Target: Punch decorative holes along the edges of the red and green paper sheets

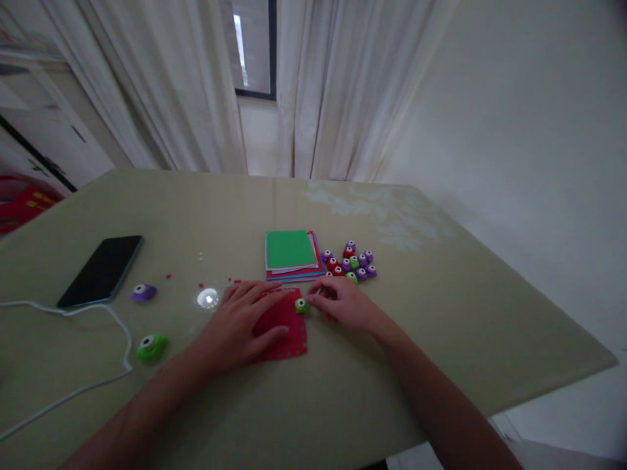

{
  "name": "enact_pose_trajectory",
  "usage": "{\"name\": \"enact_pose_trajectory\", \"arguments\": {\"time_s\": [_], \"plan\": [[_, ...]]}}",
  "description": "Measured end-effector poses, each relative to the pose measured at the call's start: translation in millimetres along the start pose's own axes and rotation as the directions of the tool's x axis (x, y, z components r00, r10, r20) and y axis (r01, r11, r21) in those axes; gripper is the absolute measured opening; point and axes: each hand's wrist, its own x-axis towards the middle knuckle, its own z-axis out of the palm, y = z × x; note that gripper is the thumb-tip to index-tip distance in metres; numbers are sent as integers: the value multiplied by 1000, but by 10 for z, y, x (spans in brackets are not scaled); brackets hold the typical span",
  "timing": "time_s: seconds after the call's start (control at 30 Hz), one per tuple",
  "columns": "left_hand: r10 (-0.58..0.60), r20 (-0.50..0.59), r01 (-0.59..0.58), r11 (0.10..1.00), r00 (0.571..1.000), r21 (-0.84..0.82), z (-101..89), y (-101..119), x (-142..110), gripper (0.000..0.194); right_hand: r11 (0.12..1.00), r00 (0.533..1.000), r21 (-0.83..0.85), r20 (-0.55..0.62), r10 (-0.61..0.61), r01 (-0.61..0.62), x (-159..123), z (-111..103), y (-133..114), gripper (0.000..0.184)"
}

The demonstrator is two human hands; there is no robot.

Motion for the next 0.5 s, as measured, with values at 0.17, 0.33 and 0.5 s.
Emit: {"name": "enact_pose_trajectory", "arguments": {"time_s": [0.17,0.33,0.5], "plan": [[0,17,0,999,1000,-32,-26,19,13,55,985,970,-26,172,171,-169,103,-105,-105,32],[28,-17,-29,998,999,-53,10,1,16,53,960,932,-123,234,275,-252,256,-249,-242,38],[33,25,-32,998,999,-45,27,-42,10,56,931,897,-157,256,360,-329,314,-255,-341,43]]}}
